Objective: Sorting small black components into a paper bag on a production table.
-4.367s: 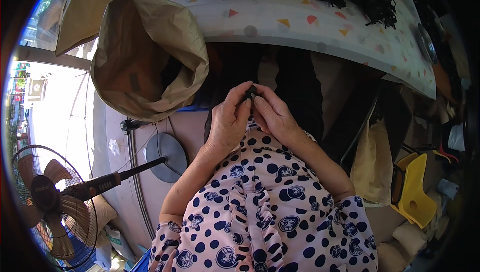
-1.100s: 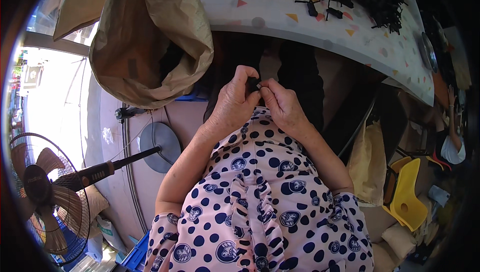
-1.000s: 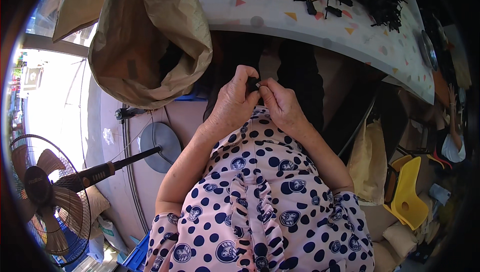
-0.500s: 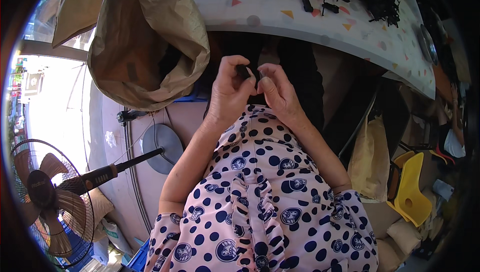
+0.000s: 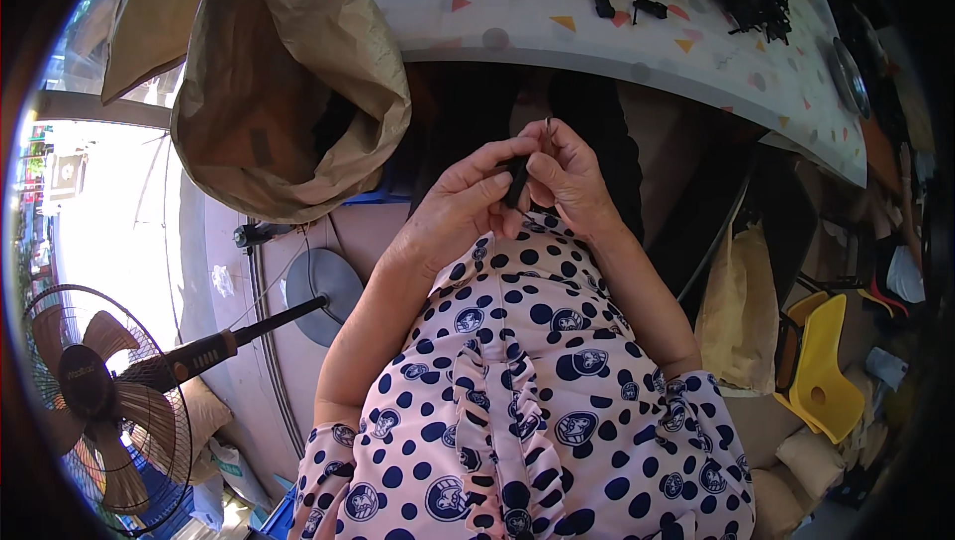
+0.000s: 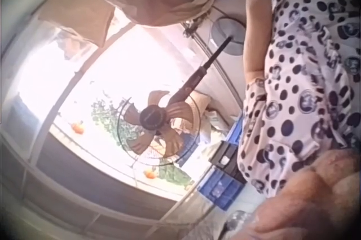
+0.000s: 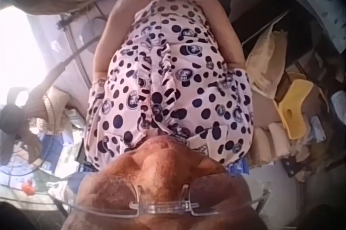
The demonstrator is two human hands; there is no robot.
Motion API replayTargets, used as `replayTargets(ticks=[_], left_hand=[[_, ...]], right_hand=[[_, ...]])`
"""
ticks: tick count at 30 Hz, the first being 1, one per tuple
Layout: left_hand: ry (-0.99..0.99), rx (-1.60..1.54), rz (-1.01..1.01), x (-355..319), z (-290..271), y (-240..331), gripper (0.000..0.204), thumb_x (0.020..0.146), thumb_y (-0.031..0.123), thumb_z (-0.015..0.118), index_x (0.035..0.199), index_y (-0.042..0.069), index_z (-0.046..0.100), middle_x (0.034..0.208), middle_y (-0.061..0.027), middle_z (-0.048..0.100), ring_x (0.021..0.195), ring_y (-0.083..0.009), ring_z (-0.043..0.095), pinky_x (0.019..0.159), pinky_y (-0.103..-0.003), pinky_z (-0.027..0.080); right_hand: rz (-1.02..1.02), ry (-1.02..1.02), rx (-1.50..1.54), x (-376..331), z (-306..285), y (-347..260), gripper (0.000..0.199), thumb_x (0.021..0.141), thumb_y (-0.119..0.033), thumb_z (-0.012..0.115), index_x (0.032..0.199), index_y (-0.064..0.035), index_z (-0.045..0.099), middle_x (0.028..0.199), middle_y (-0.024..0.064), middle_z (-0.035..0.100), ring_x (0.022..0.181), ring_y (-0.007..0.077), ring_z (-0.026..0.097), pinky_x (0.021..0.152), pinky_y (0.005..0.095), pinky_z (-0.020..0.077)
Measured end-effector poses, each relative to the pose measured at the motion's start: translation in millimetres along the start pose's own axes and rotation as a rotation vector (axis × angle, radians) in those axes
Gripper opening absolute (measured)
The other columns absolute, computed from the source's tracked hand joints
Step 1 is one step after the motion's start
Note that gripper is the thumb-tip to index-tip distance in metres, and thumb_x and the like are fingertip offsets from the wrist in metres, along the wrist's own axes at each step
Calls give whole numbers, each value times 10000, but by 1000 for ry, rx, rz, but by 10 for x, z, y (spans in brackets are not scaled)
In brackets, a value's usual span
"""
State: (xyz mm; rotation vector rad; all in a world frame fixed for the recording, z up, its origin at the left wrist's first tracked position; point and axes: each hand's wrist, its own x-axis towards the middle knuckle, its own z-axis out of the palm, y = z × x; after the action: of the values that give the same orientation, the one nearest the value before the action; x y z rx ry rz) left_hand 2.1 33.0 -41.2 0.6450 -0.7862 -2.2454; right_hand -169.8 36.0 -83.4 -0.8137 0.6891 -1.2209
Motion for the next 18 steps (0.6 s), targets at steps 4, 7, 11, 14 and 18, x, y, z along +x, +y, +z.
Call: replayTargets(ticks=[4,7,11,14,18], left_hand=[[101,-113,38,40,-7,-54,355,961,84,475,1316,82,452,857,-91,604,679,-134,597,609,-226,509],[183,-81,106,56,-56,-35,310,963,94,482,1273,85,463,867,-88,602,679,-134,592,616,-228,511],[216,105,120,62,-18,-59,260,968,100,480,1227,80,465,863,-80,596,648,-132,572,599,-226,492],[158,142,84,34,2,-44,253,972,99,473,1225,80,469,855,-70,590,628,-121,561,565,-216,468],[78,202,65,18,19,-62,246,972,102,475,1217,77,472,859,-63,586,621,-113,553,553,-212,455]], right_hand=[[27,15,135,-59,-11,15,482,826,-310,720,1163,-58,485,752,-22,496,490,36,393,431,153,290],[-64,-40,19,-92,0,-101,558,821,-303,721,1239,-54,448,790,-8,493,495,35,381,440,147,286],[-328,-158,-308,-83,6,4,573,825,-263,713,1276,-49,429,819,3,490,504,34,394,441,149,303],[-170,-30,-175,-79,16,-39,542,833,-257,710,1252,-38,446,830,-3,509,511,36,404,442,156,322],[129,-26,-5,-102,-27,-100,400,848,-244,702,1128,-15,532,793,-11,539,525,26,420,448,152,331]])
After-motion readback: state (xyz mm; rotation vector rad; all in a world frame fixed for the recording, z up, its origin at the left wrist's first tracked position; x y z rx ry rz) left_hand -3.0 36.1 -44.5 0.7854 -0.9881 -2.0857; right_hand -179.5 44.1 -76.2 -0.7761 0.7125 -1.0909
